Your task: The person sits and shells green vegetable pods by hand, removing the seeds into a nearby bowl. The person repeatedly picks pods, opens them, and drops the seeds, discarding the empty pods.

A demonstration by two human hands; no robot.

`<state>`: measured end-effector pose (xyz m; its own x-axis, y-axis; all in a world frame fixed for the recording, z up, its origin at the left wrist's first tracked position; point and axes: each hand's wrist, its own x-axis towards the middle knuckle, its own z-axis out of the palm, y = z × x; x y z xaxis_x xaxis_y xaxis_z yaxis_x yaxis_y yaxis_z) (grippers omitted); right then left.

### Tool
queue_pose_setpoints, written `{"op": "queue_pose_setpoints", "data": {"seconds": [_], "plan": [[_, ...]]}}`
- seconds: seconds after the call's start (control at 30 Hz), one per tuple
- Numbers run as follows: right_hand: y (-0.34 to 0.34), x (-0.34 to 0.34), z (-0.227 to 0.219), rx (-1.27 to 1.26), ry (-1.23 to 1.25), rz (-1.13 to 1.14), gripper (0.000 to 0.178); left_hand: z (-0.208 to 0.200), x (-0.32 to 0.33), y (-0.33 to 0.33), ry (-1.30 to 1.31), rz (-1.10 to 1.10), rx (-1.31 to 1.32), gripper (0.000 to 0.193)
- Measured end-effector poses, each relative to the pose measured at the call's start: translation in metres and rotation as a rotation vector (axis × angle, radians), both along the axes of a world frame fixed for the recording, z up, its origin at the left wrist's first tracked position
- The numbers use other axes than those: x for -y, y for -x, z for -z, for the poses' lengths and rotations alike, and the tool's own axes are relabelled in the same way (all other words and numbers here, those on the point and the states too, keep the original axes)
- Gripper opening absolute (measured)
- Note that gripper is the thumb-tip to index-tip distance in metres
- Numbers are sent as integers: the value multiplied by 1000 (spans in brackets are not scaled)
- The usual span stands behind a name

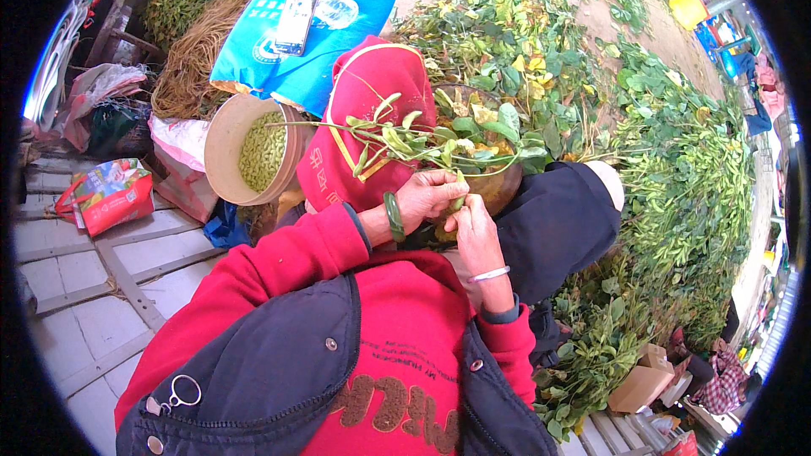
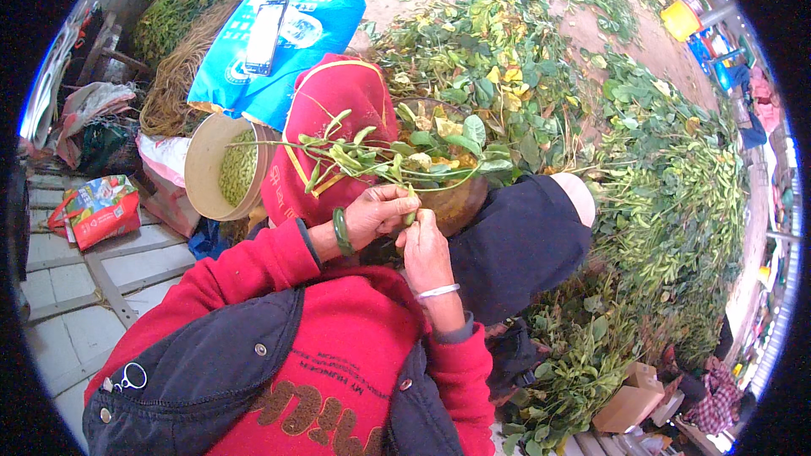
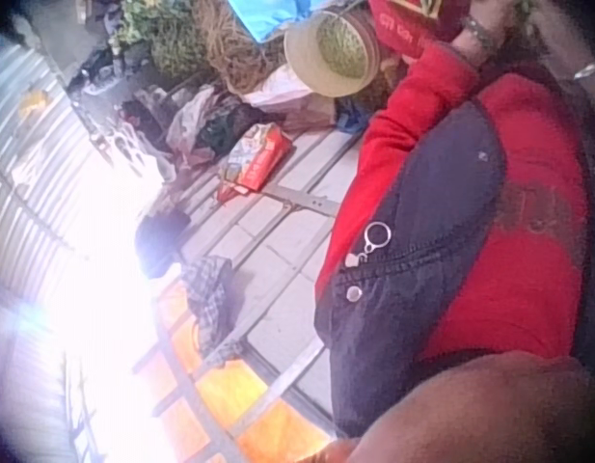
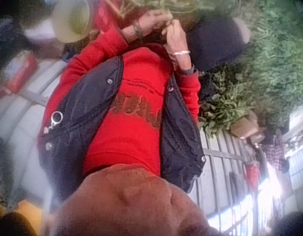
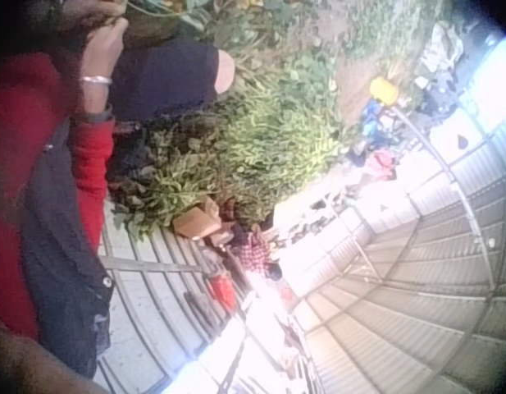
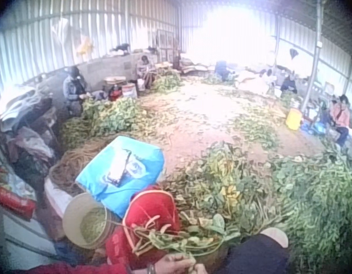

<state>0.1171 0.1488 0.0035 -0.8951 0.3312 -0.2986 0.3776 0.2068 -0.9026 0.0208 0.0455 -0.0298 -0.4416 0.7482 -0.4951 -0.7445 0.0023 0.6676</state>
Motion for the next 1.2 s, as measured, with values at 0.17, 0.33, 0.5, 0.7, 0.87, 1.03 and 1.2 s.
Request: {"op": "queue_pose_setpoints", "data": {"seconds": [0.17, 0.33, 0.5, 0.7, 0.87, 1.03, 1.2], "plan": [[-1, -1, 9, 29, 168, 31, 10, -2, 6, 8, -80, 110, -31, 15], [-2, -7, 8, 36, 318, 35, 14, -4, 10, 12, -122, 178, -32, 17], [-2, -1, 11, -142, -50, -29, 17, -13, 7, 7, 2, 73, 37, 15], [-2, -1, 18, -68, 143, -32, 15, -11, 7, 6, -97, 76, 41, 16], [-2, -3, 10, -1, 230, -29, 17, 1, 11, 12, -162, 127, 146, 17], [1, 1, 0, -57, 74, 3, 19, 4, 12, 11, -169, 111, 121, 17], [2, -1, -6, -87, 3, -5, 19, 3, 12, 12, -225, 127, 142, 18]]}}
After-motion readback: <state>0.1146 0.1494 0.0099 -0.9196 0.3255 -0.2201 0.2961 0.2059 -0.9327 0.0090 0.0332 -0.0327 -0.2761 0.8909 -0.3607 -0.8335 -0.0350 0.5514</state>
